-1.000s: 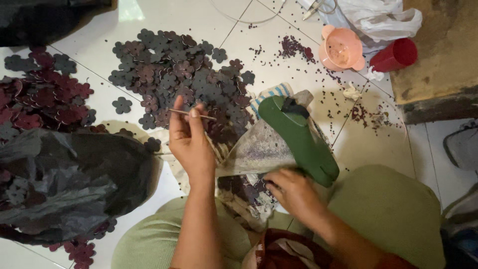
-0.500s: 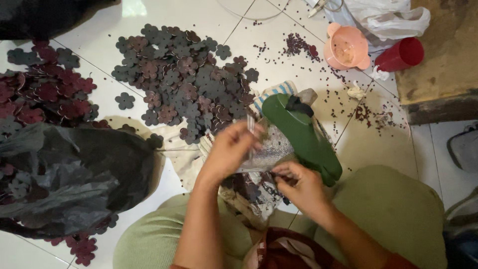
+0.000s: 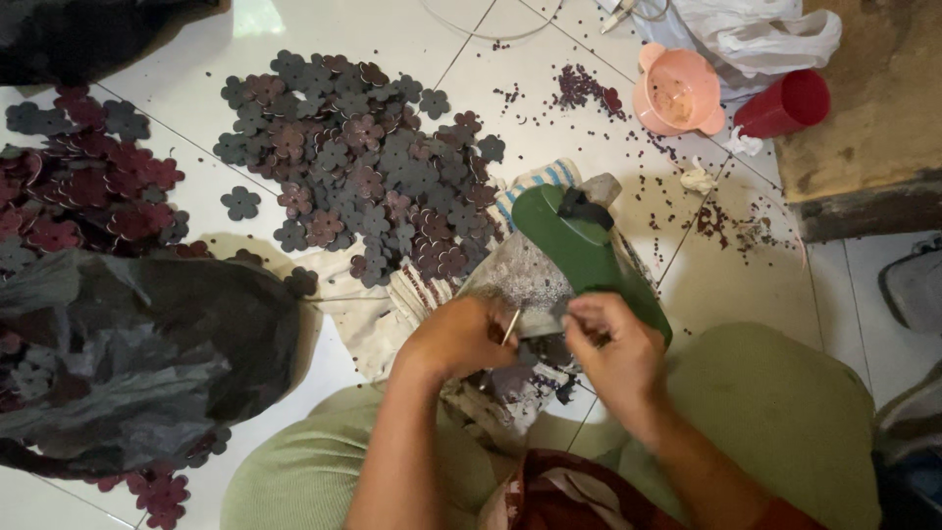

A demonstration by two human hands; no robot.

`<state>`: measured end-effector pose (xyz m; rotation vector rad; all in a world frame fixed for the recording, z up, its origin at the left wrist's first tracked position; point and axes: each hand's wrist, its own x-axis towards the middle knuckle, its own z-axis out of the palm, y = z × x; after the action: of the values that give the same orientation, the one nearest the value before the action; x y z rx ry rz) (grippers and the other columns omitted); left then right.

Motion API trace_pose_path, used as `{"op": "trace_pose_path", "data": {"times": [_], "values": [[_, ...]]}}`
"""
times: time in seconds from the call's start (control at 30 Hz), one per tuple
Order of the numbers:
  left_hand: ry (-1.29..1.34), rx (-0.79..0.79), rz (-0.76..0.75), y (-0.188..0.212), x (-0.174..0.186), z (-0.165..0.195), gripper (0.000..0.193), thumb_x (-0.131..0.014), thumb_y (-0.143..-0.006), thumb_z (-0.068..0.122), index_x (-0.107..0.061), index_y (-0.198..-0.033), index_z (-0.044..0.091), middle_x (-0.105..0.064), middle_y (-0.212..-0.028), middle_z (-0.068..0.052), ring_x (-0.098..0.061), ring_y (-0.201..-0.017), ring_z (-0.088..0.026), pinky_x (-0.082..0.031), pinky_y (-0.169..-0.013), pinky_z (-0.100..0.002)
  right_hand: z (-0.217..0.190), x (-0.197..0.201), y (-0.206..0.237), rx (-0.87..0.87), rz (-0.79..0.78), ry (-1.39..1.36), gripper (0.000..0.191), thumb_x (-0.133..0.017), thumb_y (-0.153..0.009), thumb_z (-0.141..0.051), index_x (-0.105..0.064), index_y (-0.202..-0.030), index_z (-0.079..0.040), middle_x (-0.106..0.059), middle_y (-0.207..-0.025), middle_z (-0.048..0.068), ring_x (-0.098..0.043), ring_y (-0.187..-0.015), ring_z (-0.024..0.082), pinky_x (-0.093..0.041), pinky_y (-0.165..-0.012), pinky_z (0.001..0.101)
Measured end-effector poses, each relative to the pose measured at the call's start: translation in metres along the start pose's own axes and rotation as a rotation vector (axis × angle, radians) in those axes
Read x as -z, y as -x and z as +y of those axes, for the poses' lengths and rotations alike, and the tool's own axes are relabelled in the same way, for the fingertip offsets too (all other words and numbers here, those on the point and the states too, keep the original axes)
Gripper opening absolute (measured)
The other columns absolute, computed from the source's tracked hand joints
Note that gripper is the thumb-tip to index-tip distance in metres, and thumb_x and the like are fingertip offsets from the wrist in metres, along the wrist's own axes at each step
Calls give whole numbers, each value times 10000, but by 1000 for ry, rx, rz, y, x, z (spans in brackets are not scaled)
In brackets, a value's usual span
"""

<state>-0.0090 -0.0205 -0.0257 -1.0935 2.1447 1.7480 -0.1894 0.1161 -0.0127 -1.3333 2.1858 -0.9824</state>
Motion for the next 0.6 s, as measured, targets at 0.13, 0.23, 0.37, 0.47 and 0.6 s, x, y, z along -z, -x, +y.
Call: {"op": "trace_pose_path", "data": {"times": [0.13, 0.23, 0.37, 0.47, 0.6], "values": [[16, -55, -12, 4, 6, 1, 237, -825, -748, 259, -812, -961, 156, -776, -848, -44, -728, -758, -171, -562, -716, -326, -7, 2, -12, 293, 16, 129, 269, -770, -896, -30, -690, -1153, -21, -766, -1021, 127, -751, -836, 183, -611, -705, 306], [179, -122, 104, 2, 11, -1, 247, -822, -790, 269, -800, -991, 127, -771, -835, -34, -711, -745, -143, -559, -702, -311, -18, -1, -12, 458, -35, 258, 263, -763, -877, -10, -702, -1132, -35, -752, -983, 128, -727, -808, 238, -588, -688, 363], [525, -101, 348, -13, 1, -1, 217, -760, -912, 176, -737, -1083, 45, -712, -835, -42, -617, -736, -111, -518, -667, -289, -26, 0, -9, 517, -64, 226, 318, -755, -803, -22, -708, -1117, -47, -745, -987, 118, -712, -826, 266, -582, -715, 393], [769, -197, 382, -27, -13, -4, 255, -708, -942, 79, -674, -1187, 20, -718, -916, -37, -642, -816, -84, -532, -736, -254, -22, 6, -10, 329, -58, 129, 338, -762, -803, -30, -732, -1139, -45, -740, -946, 116, -704, -753, 204, -572, -649, 342], [854, -265, 342, -43, -28, -11, 298, -633, -949, 18, -612, -1246, 24, -750, -1051, -40, -701, -967, -86, -558, -865, -243, -10, 17, -15, -1, 46, -3, 252, -719, -910, -23, -739, -1159, -54, -775, -991, 64, -695, -712, 107, -558, -573, 255]]}}
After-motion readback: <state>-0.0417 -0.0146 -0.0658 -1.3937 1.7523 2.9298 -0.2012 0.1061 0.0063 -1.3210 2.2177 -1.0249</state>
